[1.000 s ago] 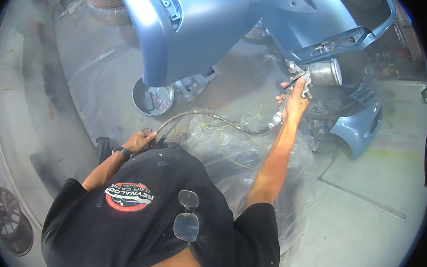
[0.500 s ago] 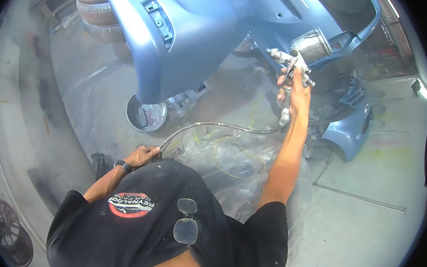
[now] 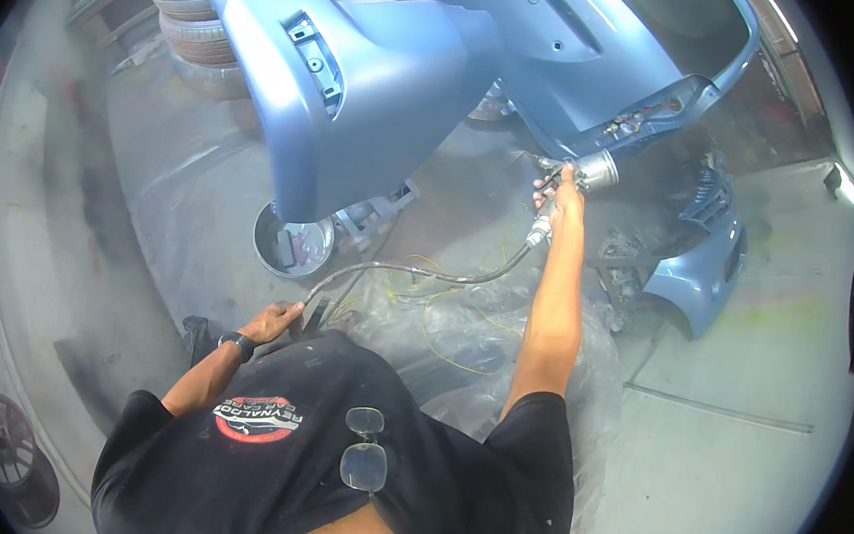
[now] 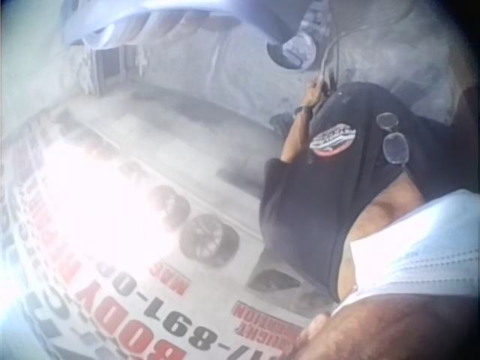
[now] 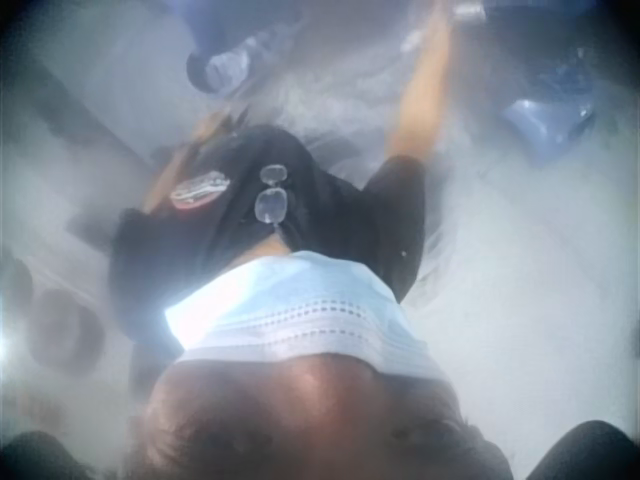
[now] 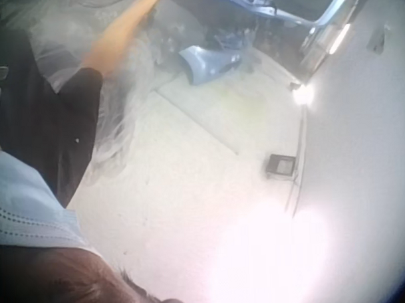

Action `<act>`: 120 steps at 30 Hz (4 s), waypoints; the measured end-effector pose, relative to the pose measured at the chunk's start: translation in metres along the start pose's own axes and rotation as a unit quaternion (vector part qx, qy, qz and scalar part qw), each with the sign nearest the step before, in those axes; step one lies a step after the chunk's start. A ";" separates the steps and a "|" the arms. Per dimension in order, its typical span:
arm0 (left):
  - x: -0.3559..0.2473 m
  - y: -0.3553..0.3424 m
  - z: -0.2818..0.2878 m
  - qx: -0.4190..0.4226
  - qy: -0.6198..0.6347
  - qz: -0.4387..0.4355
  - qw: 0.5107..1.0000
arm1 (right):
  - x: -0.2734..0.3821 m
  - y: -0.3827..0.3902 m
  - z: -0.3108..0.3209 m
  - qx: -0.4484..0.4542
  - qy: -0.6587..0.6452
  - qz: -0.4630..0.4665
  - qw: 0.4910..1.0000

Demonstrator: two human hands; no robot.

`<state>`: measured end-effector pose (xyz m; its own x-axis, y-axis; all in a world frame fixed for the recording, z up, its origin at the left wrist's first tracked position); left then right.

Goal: The person uses a spray gun to apply blue paint to a car bumper and several other car body panels in a service bay.

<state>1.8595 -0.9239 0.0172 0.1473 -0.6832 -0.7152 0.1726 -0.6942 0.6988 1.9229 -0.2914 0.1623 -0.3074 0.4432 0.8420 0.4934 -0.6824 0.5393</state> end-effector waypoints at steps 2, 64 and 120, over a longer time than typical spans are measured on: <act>0.004 0.008 0.003 -0.009 -0.029 0.004 1.000 | -0.001 0.010 -0.010 0.014 -0.018 0.010 1.000; 0.154 0.103 0.048 0.279 -0.240 0.095 0.925 | -0.173 0.420 -0.402 0.157 0.599 0.213 0.756; 0.063 0.026 0.064 0.132 -0.120 -0.188 0.966 | 0.049 0.434 -0.300 -0.073 0.036 0.220 0.972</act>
<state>1.8108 -1.0000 -0.0089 -0.1135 -0.3819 -0.9172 -0.0892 -0.9155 0.3923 1.8780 -0.7403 0.4399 -0.1507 0.0519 0.9872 0.4711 -0.8742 0.1178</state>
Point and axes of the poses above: each hand's wrist, its own y-axis away from the middle knuckle, its own z-axis out of the back of the hand, x = y × z, the point moved 10 cm from there along -y, towards the middle knuckle, and after that the axes turned 10 degrees about x, right-handed, at the moved point
